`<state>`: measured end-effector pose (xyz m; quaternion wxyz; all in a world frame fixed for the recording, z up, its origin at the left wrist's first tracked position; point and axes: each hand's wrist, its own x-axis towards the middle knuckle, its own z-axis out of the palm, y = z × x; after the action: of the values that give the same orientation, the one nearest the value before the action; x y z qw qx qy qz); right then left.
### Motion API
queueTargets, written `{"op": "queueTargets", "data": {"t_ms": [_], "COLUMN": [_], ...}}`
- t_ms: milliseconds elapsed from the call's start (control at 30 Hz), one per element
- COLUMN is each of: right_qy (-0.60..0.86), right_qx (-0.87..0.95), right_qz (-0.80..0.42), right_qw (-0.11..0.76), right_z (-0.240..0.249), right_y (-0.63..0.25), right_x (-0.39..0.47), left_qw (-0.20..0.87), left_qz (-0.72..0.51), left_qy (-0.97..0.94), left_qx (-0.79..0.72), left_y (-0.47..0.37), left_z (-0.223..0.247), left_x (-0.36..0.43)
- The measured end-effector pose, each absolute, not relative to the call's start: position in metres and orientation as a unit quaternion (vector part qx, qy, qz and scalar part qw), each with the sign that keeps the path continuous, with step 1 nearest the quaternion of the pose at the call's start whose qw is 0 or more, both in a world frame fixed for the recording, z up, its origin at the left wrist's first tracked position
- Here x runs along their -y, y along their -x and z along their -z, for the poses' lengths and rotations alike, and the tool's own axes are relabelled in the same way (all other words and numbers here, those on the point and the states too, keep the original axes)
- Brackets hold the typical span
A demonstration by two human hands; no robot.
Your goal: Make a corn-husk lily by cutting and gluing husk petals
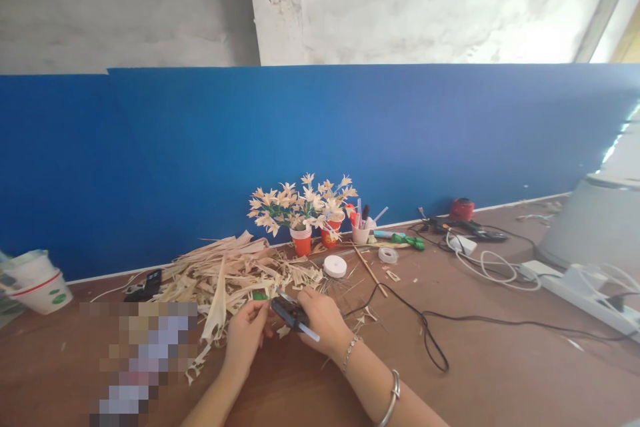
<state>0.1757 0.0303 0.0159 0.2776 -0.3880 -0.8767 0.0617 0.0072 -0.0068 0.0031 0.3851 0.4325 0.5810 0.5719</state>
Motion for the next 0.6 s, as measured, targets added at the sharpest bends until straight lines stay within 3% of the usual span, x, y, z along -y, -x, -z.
{"op": "queueTargets", "data": {"t_ms": [400, 600], "right_qy": [0.385, 0.339], "right_qx": [0.879, 0.890], "right_qz": [-0.040, -0.094], "right_qw": [0.278, 0.290], "right_z": [-0.0193, -0.0246], "right_y": [-0.1789, -0.1796], "right_x": [-0.0312, -0.0265], "left_qw": [0.371, 0.370], "left_qz": [-0.586, -0.583], "left_qy": [-0.432, -0.437], "left_qx": [-0.577, -0.577], "left_y": [-0.0050, -0.0040], "left_z": [0.0004, 0.0015], "left_x": [0.0043, 0.0034]}}
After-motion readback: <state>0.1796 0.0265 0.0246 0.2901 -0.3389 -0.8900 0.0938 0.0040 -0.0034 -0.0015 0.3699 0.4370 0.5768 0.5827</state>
